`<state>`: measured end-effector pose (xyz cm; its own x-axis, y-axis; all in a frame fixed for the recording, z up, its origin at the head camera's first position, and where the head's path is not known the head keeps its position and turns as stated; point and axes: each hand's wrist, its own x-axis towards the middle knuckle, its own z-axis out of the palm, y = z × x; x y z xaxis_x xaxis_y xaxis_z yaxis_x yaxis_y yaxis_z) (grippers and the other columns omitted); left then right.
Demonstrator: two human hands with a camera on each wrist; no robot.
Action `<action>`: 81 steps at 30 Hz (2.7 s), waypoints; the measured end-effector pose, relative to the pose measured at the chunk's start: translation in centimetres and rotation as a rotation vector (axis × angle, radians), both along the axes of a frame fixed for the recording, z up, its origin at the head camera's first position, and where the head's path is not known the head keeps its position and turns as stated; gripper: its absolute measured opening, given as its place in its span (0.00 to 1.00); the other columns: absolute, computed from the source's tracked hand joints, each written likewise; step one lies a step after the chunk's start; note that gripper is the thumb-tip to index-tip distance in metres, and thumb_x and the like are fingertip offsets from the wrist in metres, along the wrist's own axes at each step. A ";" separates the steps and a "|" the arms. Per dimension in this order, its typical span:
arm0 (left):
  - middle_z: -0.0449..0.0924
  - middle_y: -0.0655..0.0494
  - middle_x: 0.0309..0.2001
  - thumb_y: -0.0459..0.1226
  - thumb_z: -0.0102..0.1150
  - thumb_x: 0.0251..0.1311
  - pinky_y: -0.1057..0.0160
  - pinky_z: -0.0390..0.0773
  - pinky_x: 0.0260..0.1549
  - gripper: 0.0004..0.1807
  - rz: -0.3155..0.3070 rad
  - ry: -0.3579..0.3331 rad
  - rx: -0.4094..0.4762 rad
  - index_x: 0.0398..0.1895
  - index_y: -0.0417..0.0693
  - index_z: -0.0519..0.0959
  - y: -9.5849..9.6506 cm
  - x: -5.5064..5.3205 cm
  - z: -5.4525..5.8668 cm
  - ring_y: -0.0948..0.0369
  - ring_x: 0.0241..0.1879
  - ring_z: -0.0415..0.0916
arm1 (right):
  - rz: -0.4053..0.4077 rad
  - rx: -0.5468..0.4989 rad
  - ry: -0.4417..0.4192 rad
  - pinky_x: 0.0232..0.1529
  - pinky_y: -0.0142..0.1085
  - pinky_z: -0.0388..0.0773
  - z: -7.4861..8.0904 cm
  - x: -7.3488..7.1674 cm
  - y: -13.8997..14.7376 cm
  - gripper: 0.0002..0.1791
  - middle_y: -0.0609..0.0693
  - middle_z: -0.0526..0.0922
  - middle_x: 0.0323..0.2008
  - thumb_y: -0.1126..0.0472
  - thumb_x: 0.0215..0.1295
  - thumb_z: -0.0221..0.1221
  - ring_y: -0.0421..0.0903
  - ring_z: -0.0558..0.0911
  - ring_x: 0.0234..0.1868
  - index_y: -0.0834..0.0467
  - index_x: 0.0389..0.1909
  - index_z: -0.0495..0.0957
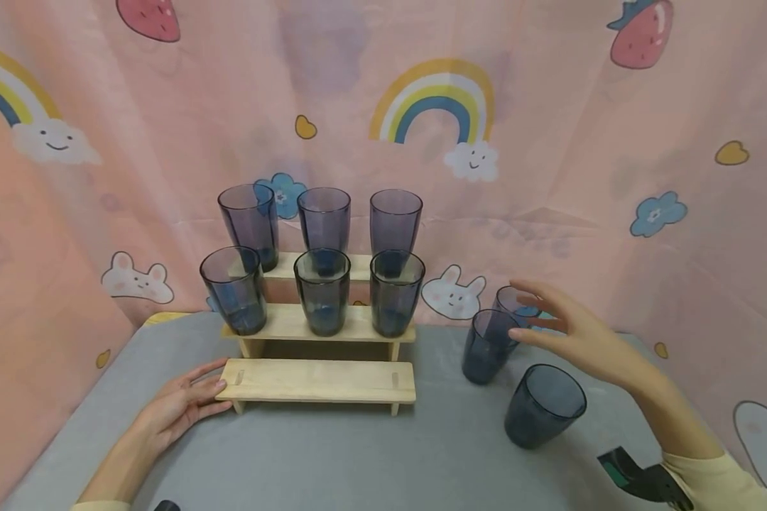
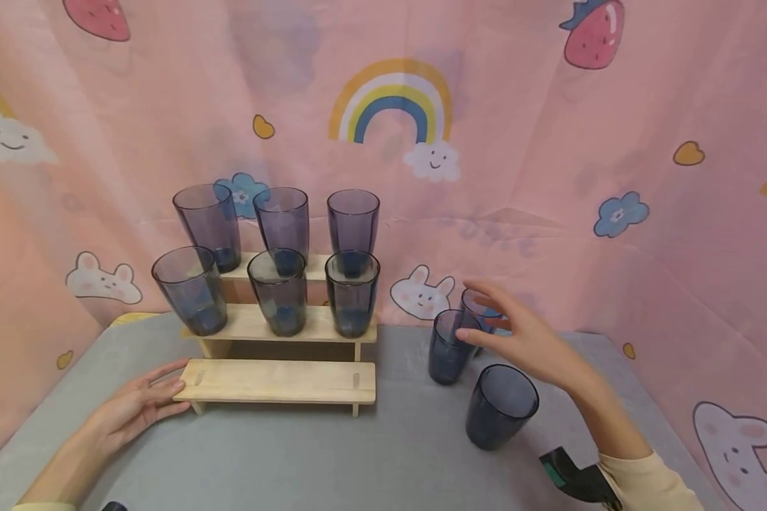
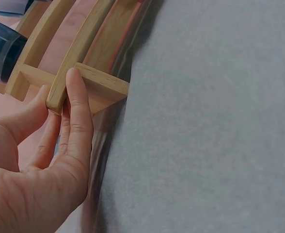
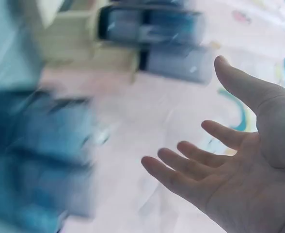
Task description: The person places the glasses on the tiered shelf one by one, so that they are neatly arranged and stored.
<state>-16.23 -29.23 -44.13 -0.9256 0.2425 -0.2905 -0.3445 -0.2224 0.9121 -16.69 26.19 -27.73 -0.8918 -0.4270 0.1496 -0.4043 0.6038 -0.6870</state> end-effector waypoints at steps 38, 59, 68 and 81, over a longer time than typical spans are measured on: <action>0.75 0.56 0.50 0.30 0.54 0.69 0.55 0.81 0.52 0.43 0.009 -0.010 0.006 0.78 0.37 0.38 0.2 0.0 0.4 0.58 0.49 0.79 | -0.342 -0.306 -0.060 0.45 0.31 0.84 -14.8 6.0 5.6 0.50 0.27 0.71 0.58 0.67 0.53 0.72 0.26 0.76 0.52 0.57 0.75 0.57; 0.75 0.58 0.50 0.31 0.53 0.70 0.57 0.80 0.54 0.42 0.015 -0.001 0.035 0.78 0.38 0.38 0.0 0.2 0.0 0.60 0.50 0.79 | -0.253 -0.631 -0.009 0.49 0.31 0.82 -12.7 4.8 -0.2 0.47 0.42 0.78 0.59 0.79 0.50 0.68 0.35 0.78 0.56 0.60 0.73 0.61; 0.72 0.55 0.53 0.30 0.50 0.71 0.55 0.80 0.54 0.42 -0.017 0.034 0.017 0.76 0.33 0.35 -0.1 0.1 0.0 0.61 0.50 0.78 | -0.034 -0.814 0.040 0.47 0.35 0.84 -11.8 3.4 -4.9 0.49 0.50 0.76 0.62 0.86 0.46 0.65 0.43 0.78 0.59 0.67 0.72 0.59; 0.72 0.55 0.54 0.30 0.51 0.71 0.55 0.79 0.55 0.41 -0.038 0.032 0.033 0.76 0.34 0.36 0.0 0.1 -0.2 0.61 0.51 0.78 | 0.131 -0.857 0.100 0.54 0.38 0.81 -9.3 1.8 -11.8 0.49 0.54 0.76 0.62 0.82 0.44 0.69 0.47 0.77 0.60 0.66 0.71 0.61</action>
<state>-16.15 -29.26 -44.38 -0.9243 0.2869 -0.2516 -0.3237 -0.2401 0.9152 -14.88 14.39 -37.04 -0.8091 -0.2298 0.5409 -0.5168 -0.1603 -0.8410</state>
